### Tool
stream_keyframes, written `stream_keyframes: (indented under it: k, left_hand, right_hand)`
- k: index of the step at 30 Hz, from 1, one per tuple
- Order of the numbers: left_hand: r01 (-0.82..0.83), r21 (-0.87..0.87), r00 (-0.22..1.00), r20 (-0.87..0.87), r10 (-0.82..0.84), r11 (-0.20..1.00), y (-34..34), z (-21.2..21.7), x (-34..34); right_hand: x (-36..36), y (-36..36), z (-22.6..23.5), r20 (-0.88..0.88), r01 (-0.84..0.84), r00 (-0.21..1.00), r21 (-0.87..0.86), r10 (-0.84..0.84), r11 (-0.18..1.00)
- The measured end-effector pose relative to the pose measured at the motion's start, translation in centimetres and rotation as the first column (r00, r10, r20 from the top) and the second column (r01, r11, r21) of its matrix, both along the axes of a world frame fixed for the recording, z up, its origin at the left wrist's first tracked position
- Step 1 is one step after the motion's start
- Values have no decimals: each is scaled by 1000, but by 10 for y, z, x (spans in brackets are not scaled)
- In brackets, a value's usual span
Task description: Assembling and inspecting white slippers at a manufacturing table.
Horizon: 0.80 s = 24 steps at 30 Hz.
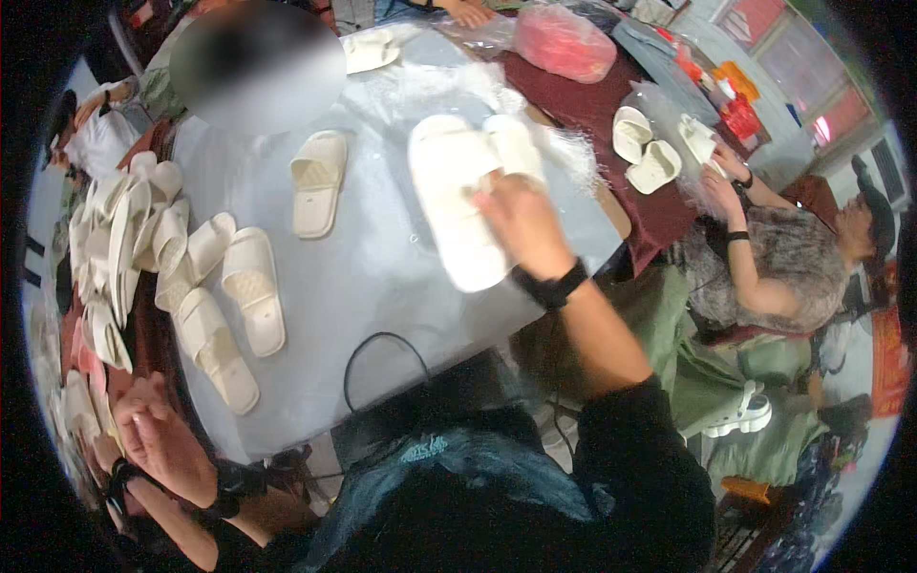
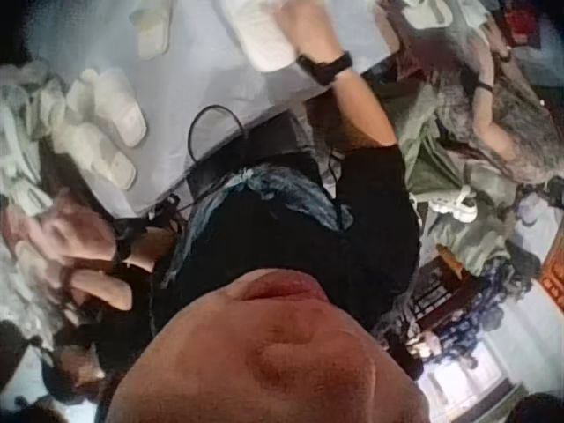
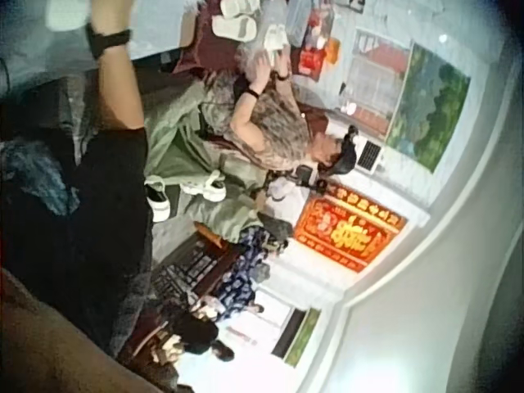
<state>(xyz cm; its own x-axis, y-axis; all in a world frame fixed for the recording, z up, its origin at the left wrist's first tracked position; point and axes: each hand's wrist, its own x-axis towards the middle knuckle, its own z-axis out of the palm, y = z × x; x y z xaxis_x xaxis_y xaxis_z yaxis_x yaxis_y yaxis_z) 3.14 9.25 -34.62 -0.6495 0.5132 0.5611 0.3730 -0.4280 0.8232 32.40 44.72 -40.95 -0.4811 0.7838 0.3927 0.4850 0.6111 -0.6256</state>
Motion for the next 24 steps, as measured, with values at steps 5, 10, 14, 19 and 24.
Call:
stream_keyframes:
  k: [5, 10, 14, 19, 24]
  left_hand:
    - [287, -124, 955, 116, -274, 950, 18, -8, 13]
    - [355, -108, 931, 138, -339, 929, 58, -4, 45]
    - [771, 84, 606, 209, -768, 631, 70, -15, 61]
    - [1000, 16, 22, -42, -999, 21, 109, -16, 77]
    - [990, 41, -124, -164, -979, -132, 113, -10, 82]
  right_hand:
    - [108, 129, 25, 152, 284, 942, 115, -299, 952]
    - [221, 261, 7, 276, 425, 817, 304, -506, 853]
    - [131, 215, 17, 197, 235, 938, 247, -286, 940]
    - [-17, -10, 36, -604, -774, 627, -412, 492, 480]
    - [-54, -104, 26, -627, -862, 403, -505, 666, 46]
